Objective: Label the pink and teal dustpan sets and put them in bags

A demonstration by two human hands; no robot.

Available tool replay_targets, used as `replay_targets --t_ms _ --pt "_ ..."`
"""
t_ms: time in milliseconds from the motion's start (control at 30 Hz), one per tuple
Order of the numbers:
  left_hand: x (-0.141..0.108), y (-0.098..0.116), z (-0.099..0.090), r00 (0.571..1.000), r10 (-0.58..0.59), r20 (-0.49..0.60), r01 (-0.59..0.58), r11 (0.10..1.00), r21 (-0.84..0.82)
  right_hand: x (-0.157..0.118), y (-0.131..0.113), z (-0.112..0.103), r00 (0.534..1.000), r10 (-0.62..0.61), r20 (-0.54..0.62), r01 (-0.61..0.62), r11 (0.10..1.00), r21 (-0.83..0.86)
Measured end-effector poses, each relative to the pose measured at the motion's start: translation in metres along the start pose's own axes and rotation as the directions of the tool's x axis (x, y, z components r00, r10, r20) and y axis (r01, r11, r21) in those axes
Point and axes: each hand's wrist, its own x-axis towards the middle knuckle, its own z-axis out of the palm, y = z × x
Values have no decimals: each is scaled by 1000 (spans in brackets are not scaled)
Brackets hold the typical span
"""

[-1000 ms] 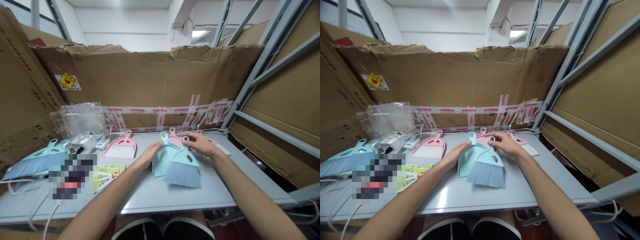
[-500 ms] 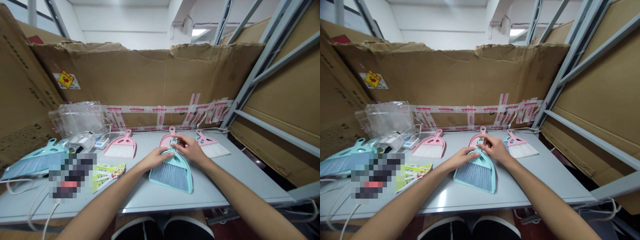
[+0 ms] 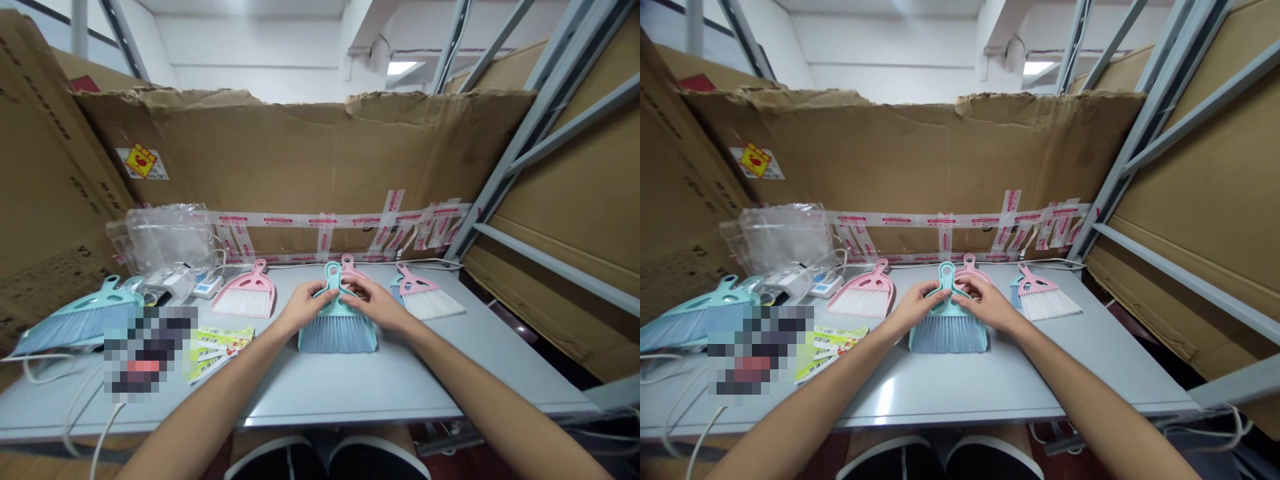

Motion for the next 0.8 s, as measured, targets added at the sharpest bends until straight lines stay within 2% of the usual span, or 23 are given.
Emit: replay_targets --t_ms 133,300,800 --pt "0 5 -4 996 67 -53 -65 997 39 -2 -8 9 997 -41 63 40 999 13" --pt "-2 8 -4 993 113 -43 -110 991 71 -3 -11 12 999 -40 35 39 999 23" --pt "-3 5 -3 992 92 -88 -83 991 101 -3 -9 13 999 -35 7 35 999 1"
